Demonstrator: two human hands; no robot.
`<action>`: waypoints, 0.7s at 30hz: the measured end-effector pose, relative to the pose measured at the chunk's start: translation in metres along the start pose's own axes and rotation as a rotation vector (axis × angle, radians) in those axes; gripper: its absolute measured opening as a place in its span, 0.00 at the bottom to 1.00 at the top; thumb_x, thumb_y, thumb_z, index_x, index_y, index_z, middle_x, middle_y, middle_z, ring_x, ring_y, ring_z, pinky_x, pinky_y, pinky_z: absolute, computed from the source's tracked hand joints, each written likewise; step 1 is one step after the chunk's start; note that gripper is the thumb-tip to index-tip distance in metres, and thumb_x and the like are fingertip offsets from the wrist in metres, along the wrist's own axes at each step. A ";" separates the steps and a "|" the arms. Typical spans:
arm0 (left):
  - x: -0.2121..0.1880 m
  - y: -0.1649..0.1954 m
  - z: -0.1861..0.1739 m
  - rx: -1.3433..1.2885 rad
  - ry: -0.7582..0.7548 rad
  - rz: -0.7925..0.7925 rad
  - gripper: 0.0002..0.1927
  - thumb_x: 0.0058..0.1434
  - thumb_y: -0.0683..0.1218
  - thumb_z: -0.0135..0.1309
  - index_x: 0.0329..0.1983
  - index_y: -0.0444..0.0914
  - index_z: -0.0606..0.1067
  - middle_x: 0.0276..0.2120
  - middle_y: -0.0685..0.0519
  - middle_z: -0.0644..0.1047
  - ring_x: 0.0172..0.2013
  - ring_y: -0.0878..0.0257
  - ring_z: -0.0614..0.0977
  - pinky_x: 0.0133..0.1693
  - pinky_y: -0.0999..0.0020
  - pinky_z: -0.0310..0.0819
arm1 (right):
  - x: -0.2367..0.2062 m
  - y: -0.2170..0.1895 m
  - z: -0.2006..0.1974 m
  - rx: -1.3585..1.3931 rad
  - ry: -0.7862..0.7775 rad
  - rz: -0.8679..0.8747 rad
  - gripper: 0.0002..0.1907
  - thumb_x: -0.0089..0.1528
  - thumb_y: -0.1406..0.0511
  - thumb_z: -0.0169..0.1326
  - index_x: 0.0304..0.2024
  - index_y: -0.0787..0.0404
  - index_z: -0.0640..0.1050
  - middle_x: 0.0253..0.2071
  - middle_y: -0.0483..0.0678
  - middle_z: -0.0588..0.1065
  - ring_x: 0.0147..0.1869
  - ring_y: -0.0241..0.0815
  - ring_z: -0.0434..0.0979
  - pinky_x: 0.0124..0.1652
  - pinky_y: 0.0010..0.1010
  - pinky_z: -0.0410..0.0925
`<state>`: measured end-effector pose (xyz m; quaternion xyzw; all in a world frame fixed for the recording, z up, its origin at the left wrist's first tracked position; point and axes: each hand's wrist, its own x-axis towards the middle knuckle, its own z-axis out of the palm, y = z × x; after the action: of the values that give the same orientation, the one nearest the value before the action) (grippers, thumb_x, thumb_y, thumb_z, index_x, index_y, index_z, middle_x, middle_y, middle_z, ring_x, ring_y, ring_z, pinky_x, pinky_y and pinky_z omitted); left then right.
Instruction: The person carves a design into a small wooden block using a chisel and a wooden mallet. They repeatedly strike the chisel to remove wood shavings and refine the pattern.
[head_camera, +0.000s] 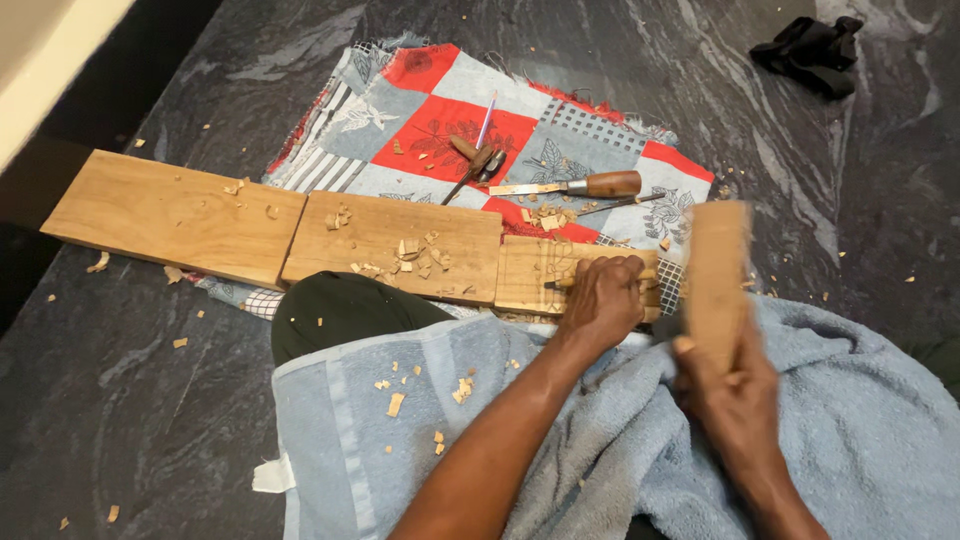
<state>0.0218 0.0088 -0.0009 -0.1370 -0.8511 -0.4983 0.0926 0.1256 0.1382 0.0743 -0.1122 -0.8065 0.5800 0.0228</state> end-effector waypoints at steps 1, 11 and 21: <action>0.000 0.000 0.000 -0.004 0.007 0.006 0.07 0.58 0.36 0.47 0.35 0.33 0.76 0.33 0.40 0.80 0.41 0.43 0.81 0.49 0.49 0.65 | 0.001 -0.001 0.001 -0.058 -0.026 0.028 0.41 0.59 0.69 0.57 0.74 0.54 0.60 0.38 0.39 0.77 0.26 0.29 0.69 0.23 0.22 0.65; 0.002 -0.004 -0.004 0.027 -0.009 -0.035 0.05 0.57 0.38 0.49 0.31 0.33 0.76 0.33 0.39 0.81 0.40 0.41 0.81 0.50 0.47 0.66 | 0.001 -0.007 0.005 0.002 0.018 0.009 0.35 0.61 0.68 0.57 0.71 0.55 0.65 0.31 0.41 0.72 0.25 0.30 0.67 0.23 0.23 0.63; -0.007 0.005 -0.009 0.028 0.039 0.175 0.06 0.61 0.37 0.46 0.38 0.34 0.74 0.33 0.42 0.78 0.41 0.44 0.78 0.47 0.49 0.65 | -0.001 -0.013 0.001 0.143 0.054 0.003 0.35 0.63 0.69 0.54 0.73 0.57 0.62 0.29 0.44 0.71 0.24 0.31 0.67 0.21 0.23 0.64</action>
<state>0.0299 0.0023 0.0053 -0.1997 -0.8409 -0.4789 0.1540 0.1246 0.1331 0.0865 -0.1271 -0.7621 0.6327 0.0517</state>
